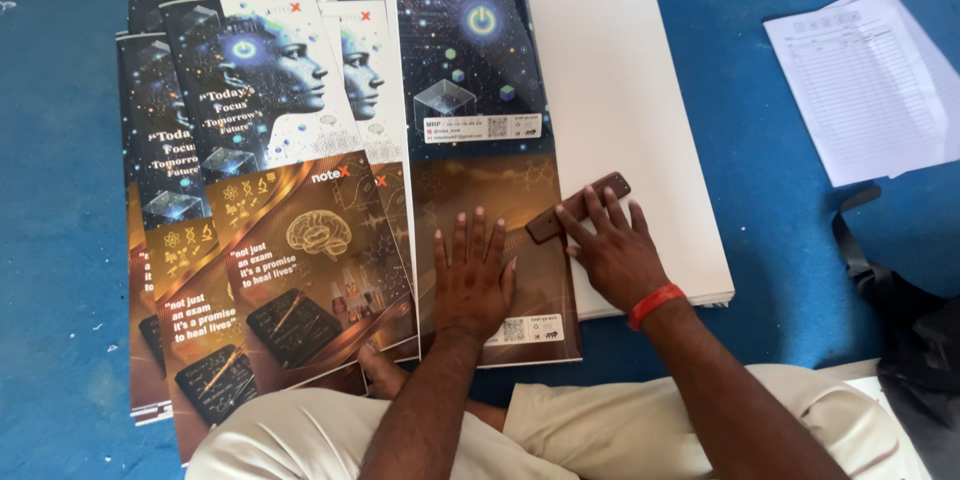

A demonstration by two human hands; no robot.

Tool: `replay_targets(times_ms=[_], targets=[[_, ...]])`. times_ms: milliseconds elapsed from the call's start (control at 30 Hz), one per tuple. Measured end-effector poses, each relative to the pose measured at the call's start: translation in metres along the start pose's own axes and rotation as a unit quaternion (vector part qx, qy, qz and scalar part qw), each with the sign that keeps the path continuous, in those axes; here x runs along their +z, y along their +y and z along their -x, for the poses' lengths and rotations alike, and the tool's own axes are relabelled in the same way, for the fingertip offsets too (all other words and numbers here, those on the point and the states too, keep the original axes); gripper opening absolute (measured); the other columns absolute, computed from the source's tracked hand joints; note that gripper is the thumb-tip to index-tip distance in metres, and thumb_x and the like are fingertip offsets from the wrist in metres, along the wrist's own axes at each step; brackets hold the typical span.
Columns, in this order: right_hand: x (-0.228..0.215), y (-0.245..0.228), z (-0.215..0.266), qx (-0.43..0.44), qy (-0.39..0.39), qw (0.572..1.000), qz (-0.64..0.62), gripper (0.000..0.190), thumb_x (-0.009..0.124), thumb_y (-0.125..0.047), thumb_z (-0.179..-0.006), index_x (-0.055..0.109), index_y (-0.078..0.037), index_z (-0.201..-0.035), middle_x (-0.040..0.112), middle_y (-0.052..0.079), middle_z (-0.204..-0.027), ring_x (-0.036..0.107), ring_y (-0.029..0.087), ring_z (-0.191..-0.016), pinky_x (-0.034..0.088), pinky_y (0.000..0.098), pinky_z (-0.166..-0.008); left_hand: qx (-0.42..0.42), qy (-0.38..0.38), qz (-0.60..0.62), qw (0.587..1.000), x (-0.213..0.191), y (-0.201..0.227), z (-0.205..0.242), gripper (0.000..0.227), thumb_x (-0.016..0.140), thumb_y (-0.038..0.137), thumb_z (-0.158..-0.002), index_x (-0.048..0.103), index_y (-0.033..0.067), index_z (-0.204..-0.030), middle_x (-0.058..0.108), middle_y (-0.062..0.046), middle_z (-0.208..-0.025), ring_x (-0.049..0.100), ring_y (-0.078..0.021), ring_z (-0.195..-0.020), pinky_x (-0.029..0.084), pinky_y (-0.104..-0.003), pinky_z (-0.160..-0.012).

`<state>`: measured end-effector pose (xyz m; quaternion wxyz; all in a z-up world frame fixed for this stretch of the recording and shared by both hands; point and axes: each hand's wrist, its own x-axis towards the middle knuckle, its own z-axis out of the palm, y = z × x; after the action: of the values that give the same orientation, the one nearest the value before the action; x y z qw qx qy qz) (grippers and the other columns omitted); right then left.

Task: The person sits on the floor and repeatedly folds a cover sheet over a stack of blank pages, then uses a wooden block to press and smooth the spine. The person handles multiple notebook units one at a time, stacking the finished items to the side.

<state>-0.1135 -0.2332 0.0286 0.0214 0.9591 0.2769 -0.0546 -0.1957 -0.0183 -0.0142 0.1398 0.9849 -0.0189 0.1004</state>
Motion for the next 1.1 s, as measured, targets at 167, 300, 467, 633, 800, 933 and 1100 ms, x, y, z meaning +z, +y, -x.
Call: replay_targets(times_ms=[167,300,467,633,800,933,1100], targets=[[-0.001,-0.007,0.005,0.033,-0.082,0.996,0.031,0.065,0.043,-0.053,-0.1,0.024,-0.036,-0.159,0.021,0.018,-0.165,0.019,0.038,-0.153,0.022,0.0613,-0.119,0.002,-0.003,-0.01,1.0,0.0,-0.001,-0.001,0.06,0.049,0.042,-0.102,0.04,0.015,-0.154,0.029,-0.015,-0.165,0.021,-0.0339,-0.155,0.011,-0.061,-0.124],[0.005,-0.004,-0.015,0.054,-0.095,0.993,0.034,0.066,0.038,-0.054,-0.102,0.017,-0.034,-0.162,0.016,0.02,-0.167,0.016,0.04,-0.153,0.02,0.0635,-0.118,-0.002,-0.012,-0.011,1.0,0.001,-0.001,-0.001,0.059,0.046,0.043,-0.102,0.039,0.0154,-0.154,0.028,-0.014,-0.165,0.02,-0.0323,-0.155,0.01,-0.06,-0.125],[0.006,0.003,-0.045,0.093,-0.108,0.99,0.024,0.067,0.038,-0.052,-0.104,0.015,-0.034,-0.164,0.014,0.021,-0.168,0.016,0.043,-0.154,0.02,0.0668,-0.118,-0.004,-0.023,-0.016,1.0,0.0,0.0,-0.001,0.06,0.046,0.043,-0.102,0.038,0.0151,-0.155,0.028,-0.015,-0.165,0.019,-0.0328,-0.155,0.01,-0.06,-0.125],[0.01,0.008,-0.072,0.108,-0.102,0.989,0.009,0.07,0.043,-0.048,-0.104,0.013,-0.033,-0.165,0.011,0.022,-0.17,0.015,0.044,-0.155,0.021,0.0671,-0.118,-0.004,-0.018,-0.011,1.0,0.0,-0.001,-0.001,0.061,0.045,0.043,-0.102,0.037,0.0158,-0.155,0.026,-0.014,-0.166,0.018,-0.0327,-0.155,0.009,-0.06,-0.124],[0.014,0.016,-0.093,0.099,-0.099,0.99,0.007,0.072,0.046,-0.044,-0.103,0.009,-0.034,-0.165,0.008,0.022,-0.17,0.013,0.044,-0.155,0.021,0.0656,-0.119,-0.008,-0.029,-0.012,0.999,0.0,-0.001,0.0,0.061,0.044,0.044,-0.103,0.035,0.0161,-0.156,0.025,-0.014,-0.166,0.017,-0.0326,-0.156,0.008,-0.06,-0.125],[0.014,0.02,-0.103,0.097,-0.113,0.989,0.0,0.072,0.046,-0.036,-0.103,0.008,-0.034,-0.164,0.006,0.021,-0.171,0.012,0.044,-0.156,0.02,0.0651,-0.12,-0.004,-0.029,-0.015,0.999,0.001,-0.001,-0.001,0.061,0.043,0.043,-0.103,0.035,0.0154,-0.156,0.025,-0.015,-0.166,0.017,-0.0326,-0.155,0.008,-0.06,-0.124],[0.011,0.022,-0.116,0.097,-0.132,0.986,0.029,0.079,0.041,-0.014,-0.1,0.005,-0.034,-0.166,0.004,0.023,-0.171,0.012,0.045,-0.156,0.023,0.0655,-0.119,-0.006,-0.036,-0.017,0.999,0.001,-0.001,-0.001,0.06,0.043,0.043,-0.103,0.035,0.0154,-0.156,0.026,-0.015,-0.165,0.018,-0.0324,-0.155,0.008,-0.06,-0.125]])
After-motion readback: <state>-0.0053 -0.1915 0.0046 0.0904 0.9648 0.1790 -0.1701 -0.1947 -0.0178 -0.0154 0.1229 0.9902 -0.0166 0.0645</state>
